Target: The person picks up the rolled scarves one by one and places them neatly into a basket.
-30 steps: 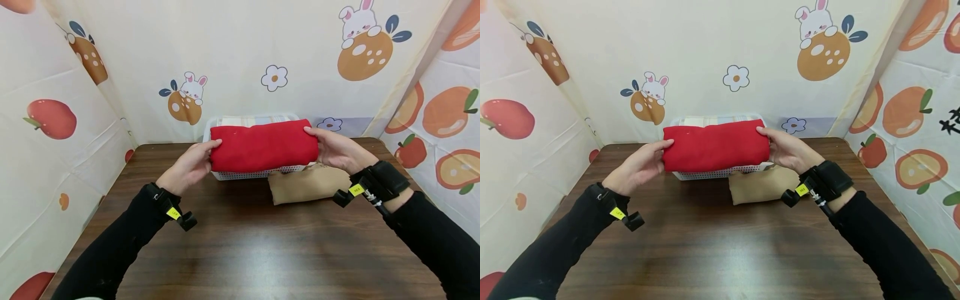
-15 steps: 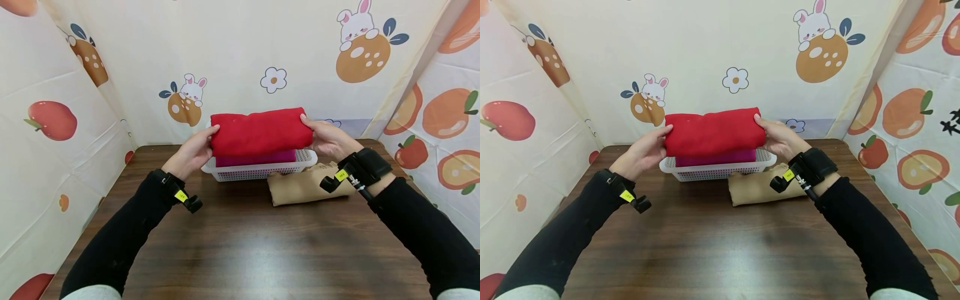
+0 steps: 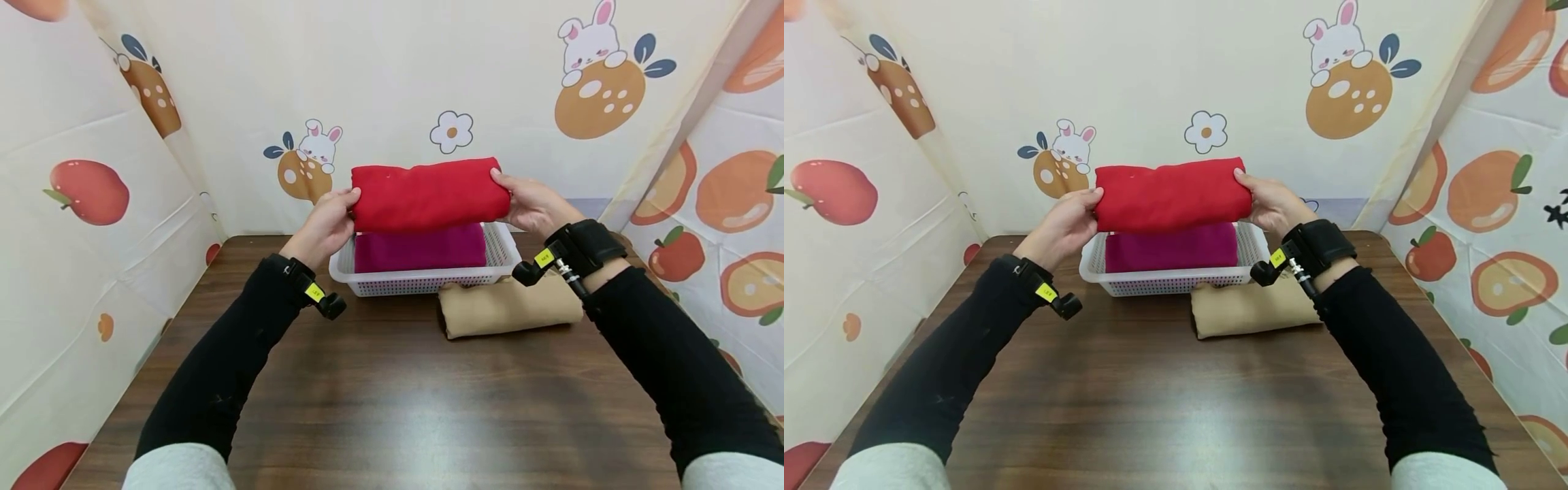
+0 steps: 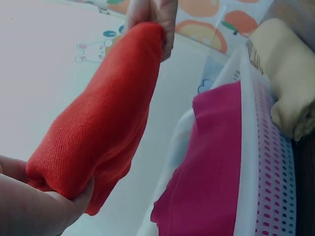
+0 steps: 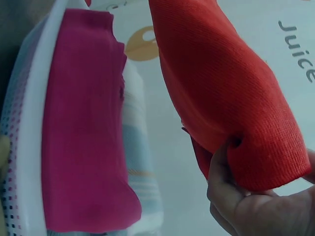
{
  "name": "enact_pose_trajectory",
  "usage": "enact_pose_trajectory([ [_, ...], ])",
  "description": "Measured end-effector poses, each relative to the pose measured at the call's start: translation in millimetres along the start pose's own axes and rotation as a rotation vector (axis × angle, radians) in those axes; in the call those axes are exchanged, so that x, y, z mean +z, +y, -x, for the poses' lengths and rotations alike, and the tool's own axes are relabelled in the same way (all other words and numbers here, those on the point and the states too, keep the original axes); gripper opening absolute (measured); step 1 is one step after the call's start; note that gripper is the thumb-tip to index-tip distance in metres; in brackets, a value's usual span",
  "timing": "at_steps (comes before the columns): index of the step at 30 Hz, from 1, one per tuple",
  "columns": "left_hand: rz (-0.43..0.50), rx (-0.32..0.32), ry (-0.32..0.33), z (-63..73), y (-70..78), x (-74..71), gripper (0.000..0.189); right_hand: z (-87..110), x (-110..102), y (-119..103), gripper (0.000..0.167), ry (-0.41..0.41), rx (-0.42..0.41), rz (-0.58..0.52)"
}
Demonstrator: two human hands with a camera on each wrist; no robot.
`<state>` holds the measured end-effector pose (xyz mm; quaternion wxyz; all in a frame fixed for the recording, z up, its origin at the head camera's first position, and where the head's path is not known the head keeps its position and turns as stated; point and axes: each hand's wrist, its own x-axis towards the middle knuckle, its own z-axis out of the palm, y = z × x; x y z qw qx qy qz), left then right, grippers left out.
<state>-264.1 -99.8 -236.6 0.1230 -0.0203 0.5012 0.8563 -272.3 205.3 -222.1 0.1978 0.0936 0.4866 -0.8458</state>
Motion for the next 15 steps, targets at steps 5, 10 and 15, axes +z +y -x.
enact_pose_trajectory([
  [5, -0.021, 0.025, 0.065, -11.7, -0.3, 0.1, 0.043, -6.0, 4, -4, 0.06, 0.045, -0.012, 0.04],
  [10, -0.067, 0.036, 0.121, -21.9, 3.0, 1.9, 0.044, -12.1, 8, -5, 0.059, 0.088, -0.049, 0.007],
  [15, -0.087, 0.053, 0.173, -31.6, 6.1, 3.1, 0.044, -19.3, 12, -4, 0.061, 0.11, -0.11, -0.014],
])
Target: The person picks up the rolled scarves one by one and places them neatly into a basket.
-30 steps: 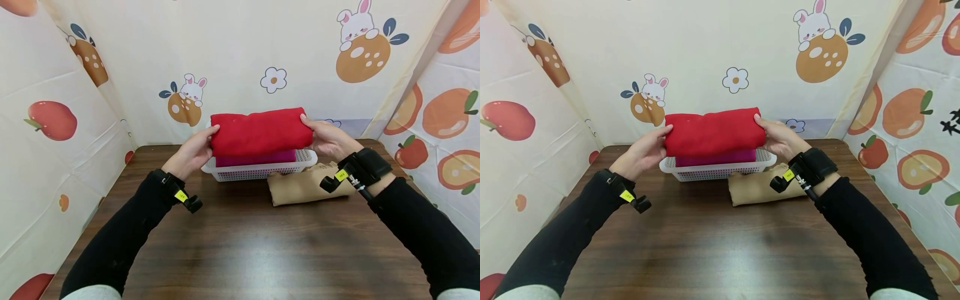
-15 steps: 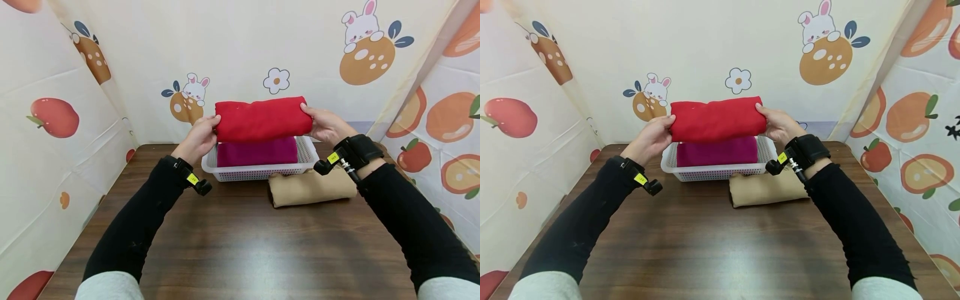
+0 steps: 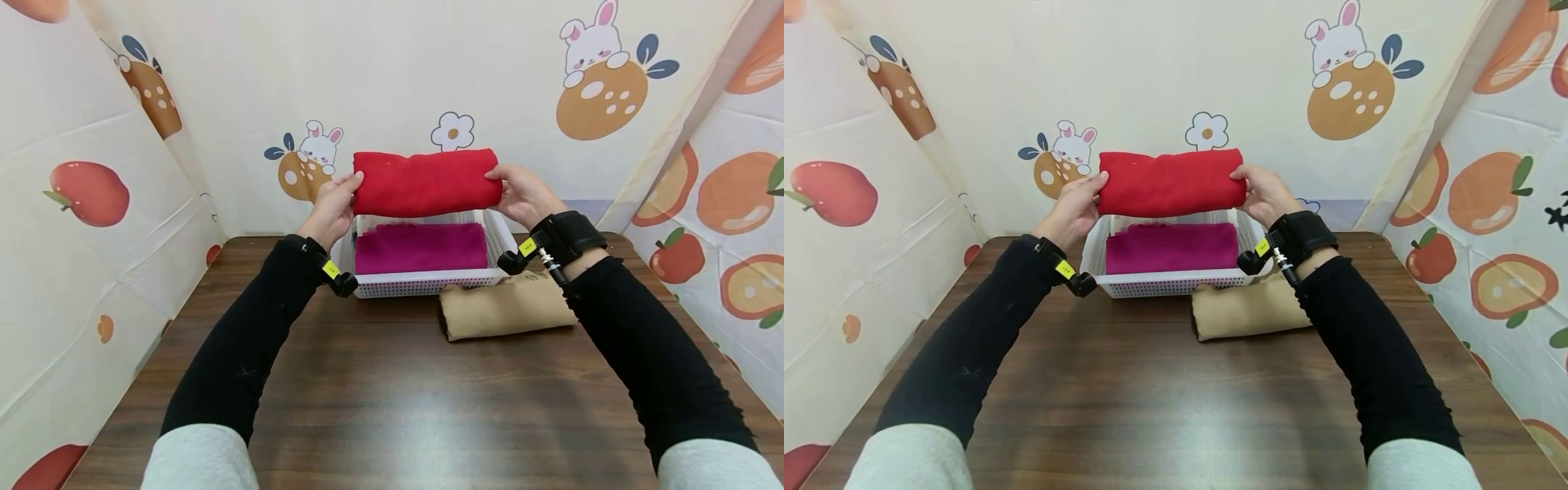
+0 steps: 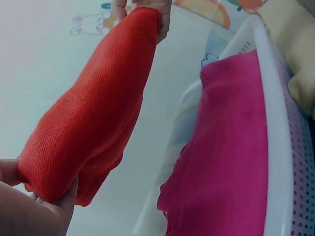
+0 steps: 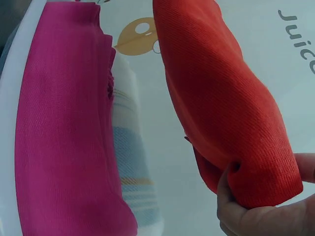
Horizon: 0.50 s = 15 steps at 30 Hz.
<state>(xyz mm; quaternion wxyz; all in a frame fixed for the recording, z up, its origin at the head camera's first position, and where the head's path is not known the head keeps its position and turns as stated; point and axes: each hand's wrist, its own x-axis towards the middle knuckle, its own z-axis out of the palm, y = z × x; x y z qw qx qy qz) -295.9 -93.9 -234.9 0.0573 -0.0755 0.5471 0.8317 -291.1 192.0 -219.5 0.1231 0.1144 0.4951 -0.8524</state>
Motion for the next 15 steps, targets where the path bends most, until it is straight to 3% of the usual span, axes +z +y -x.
enact_pose_trajectory([
  [7, -0.001, 0.004, 0.104, -20.1, 2.7, 2.8, 0.041, -15.3, 7, 4, 0.058, 0.05, -0.088, 0.01],
  [15, -0.01, -0.042, 0.133, -35.8, -9.5, 2.6, 0.041, -40.1, -1, 12, 0.055, 0.035, -0.143, 0.051],
])
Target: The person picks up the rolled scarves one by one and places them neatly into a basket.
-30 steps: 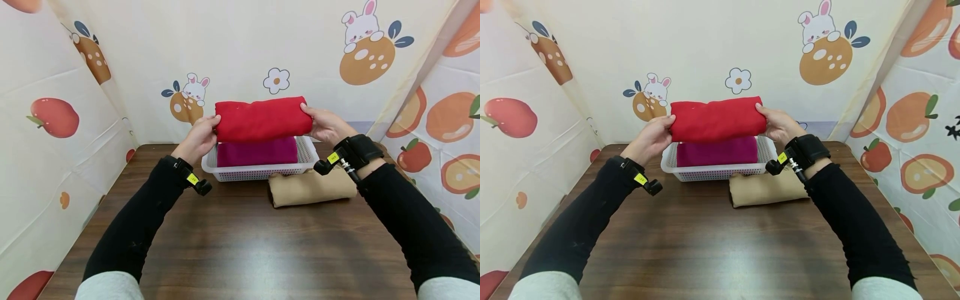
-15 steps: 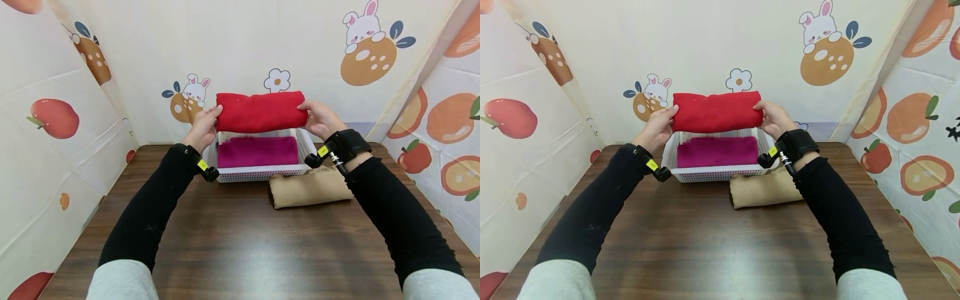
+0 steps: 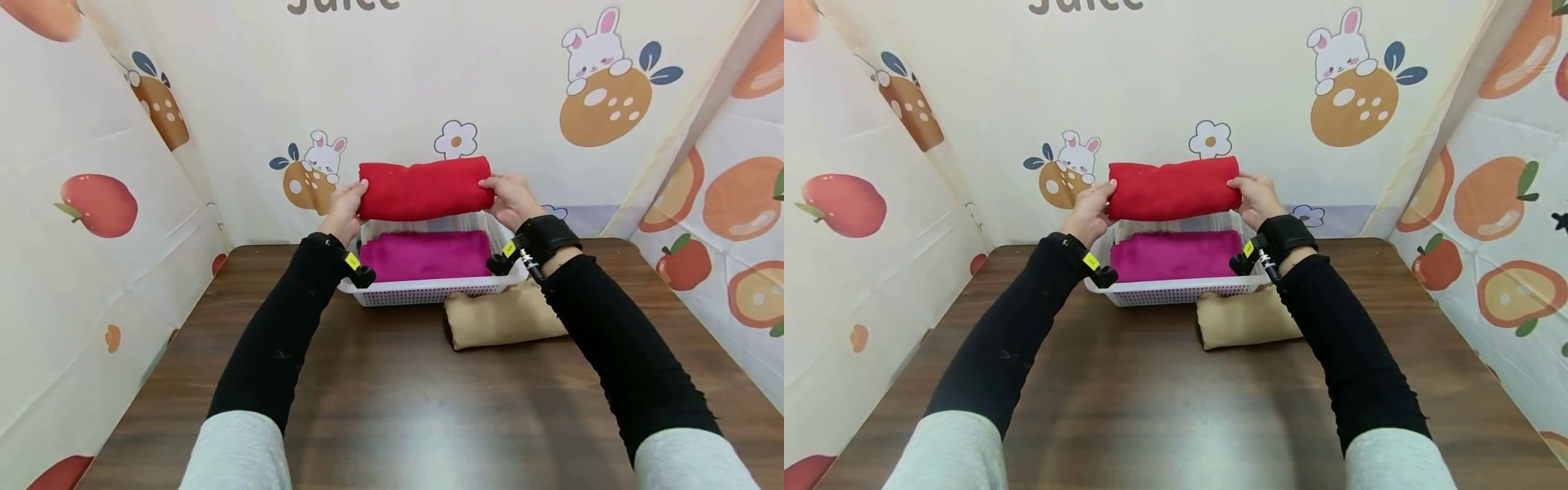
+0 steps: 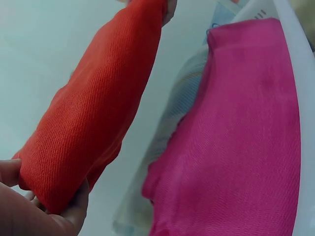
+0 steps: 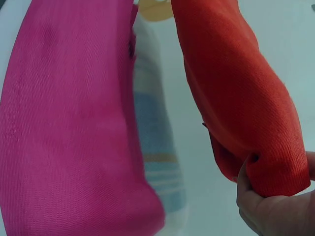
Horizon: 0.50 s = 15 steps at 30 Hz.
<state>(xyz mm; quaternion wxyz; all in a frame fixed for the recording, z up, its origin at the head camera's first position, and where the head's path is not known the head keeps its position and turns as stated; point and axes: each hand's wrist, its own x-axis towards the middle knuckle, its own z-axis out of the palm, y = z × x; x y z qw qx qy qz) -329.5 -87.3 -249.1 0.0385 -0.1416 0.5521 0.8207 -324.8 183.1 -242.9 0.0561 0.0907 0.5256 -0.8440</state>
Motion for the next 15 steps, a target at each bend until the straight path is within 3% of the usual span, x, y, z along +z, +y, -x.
enact_pose_trajectory([
  [4, -0.004, -0.01, 0.019, -12.5, -10.8, -1.5, 0.04, -9.8, -5, 9, 0.057, -0.001, -0.004, 0.026],
  [10, 0.001, 0.037, 0.023, -46.2, -31.8, -10.4, 0.03, -21.6, -11, 22, 0.056, -0.012, -0.006, 0.076],
  [14, -0.038, 0.025, 0.038, -42.8, -34.0, -10.3, 0.031, -26.3, -14, 29, 0.056, -0.01, 0.004, 0.094],
  [15, -0.067, 0.008, 0.054, -34.6, -30.9, -7.6, 0.034, -27.0, -14, 30, 0.056, -0.012, 0.001, 0.099],
])
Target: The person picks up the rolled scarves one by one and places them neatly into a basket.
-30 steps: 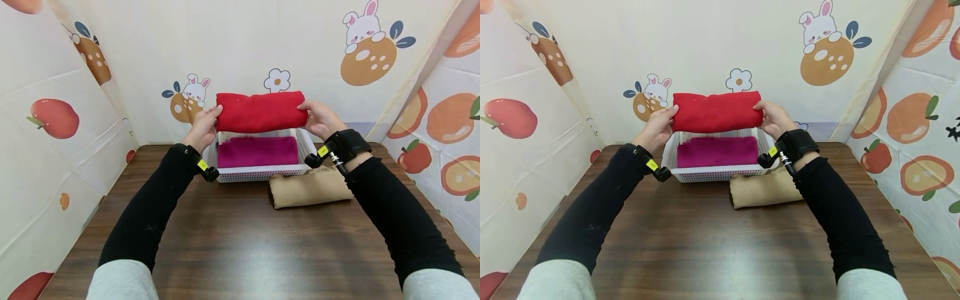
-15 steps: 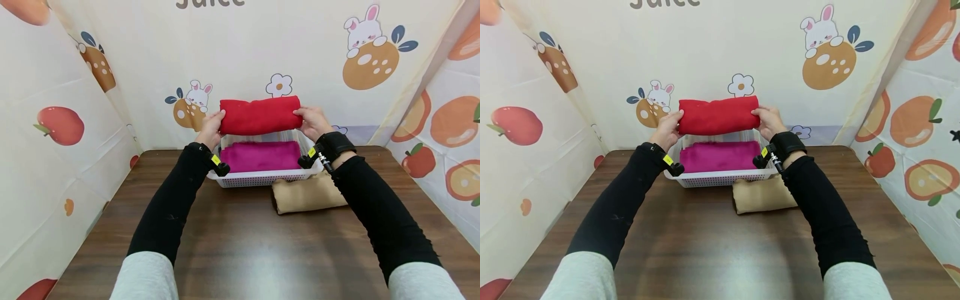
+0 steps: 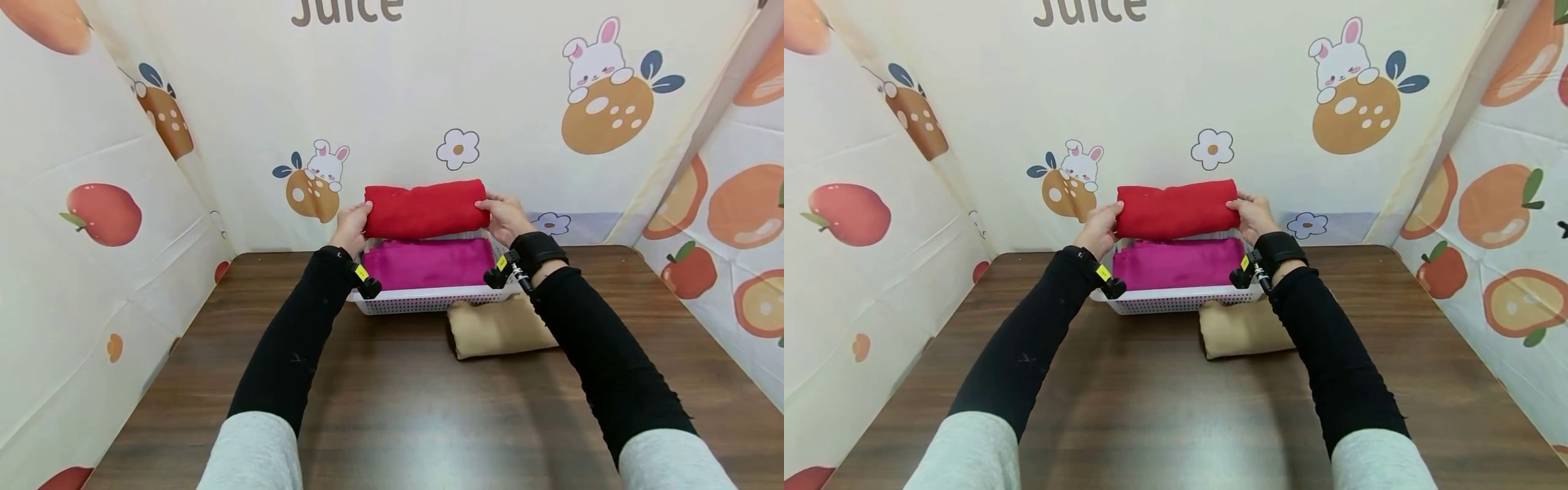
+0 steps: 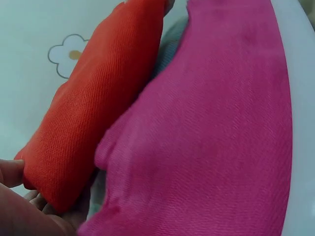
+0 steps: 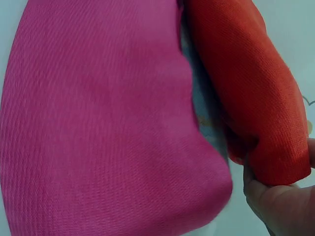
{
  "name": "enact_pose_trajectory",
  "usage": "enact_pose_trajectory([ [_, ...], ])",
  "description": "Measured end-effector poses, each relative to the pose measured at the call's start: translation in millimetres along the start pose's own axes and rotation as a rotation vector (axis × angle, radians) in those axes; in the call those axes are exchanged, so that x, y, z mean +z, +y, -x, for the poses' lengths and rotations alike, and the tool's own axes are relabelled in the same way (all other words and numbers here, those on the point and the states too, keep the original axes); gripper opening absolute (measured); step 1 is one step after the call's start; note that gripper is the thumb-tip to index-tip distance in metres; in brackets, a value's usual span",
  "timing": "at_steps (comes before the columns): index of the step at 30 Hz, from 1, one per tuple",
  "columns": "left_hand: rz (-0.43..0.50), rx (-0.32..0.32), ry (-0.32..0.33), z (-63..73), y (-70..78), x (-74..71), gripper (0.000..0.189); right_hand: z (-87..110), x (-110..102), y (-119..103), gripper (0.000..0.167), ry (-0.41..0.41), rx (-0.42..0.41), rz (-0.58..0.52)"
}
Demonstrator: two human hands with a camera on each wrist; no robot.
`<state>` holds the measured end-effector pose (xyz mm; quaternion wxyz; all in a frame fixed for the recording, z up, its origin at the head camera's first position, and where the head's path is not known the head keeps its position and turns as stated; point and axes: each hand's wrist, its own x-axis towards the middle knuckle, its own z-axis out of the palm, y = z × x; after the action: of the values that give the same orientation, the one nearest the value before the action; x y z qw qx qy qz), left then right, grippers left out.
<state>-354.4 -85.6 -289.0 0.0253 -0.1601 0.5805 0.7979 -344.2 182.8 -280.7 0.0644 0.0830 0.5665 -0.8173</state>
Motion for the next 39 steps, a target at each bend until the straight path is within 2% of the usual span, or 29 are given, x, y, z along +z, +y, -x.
enact_pose_trajectory([
  [4, -0.023, -0.039, 0.008, 10.0, -0.4, -2.0, 0.035, -0.5, 0, 4, 0.056, 0.018, 0.032, 0.022],
  [7, -0.031, -0.063, 0.018, 11.1, -3.3, -6.5, 0.034, -0.9, 0, 7, 0.056, 0.038, 0.073, 0.036],
  [12, -0.056, -0.05, 0.04, 8.0, -10.0, -11.0, 0.034, -1.6, 0, 9, 0.06, 0.066, 0.093, 0.045],
  [18, -0.037, -0.02, 0.072, 4.3, -12.9, -9.0, 0.035, -1.7, -1, 9, 0.063, 0.069, 0.091, 0.067],
  [25, -0.062, -0.045, 0.09, 5.1, -14.7, -8.5, 0.035, 5.6, -5, 9, 0.065, 0.073, 0.109, 0.154],
  [26, -0.064, -0.048, 0.09, 6.1, -14.4, -9.5, 0.03, 7.4, -7, 8, 0.066, 0.06, 0.111, 0.156],
  [31, -0.047, -0.058, 0.105, 17.2, -11.0, -15.2, 0.006, 15.9, -18, 6, 0.067, 0.046, 0.089, 0.168],
  [34, -0.018, -0.035, 0.125, 26.0, -8.8, -17.4, 0.009, 22.4, -29, 2, 0.064, 0.048, 0.067, 0.182],
  [39, 0.04, 0.058, 0.124, 45.8, -3.5, -16.1, 0.016, 39.0, -48, -13, 0.062, 0.028, 0.041, 0.195],
])
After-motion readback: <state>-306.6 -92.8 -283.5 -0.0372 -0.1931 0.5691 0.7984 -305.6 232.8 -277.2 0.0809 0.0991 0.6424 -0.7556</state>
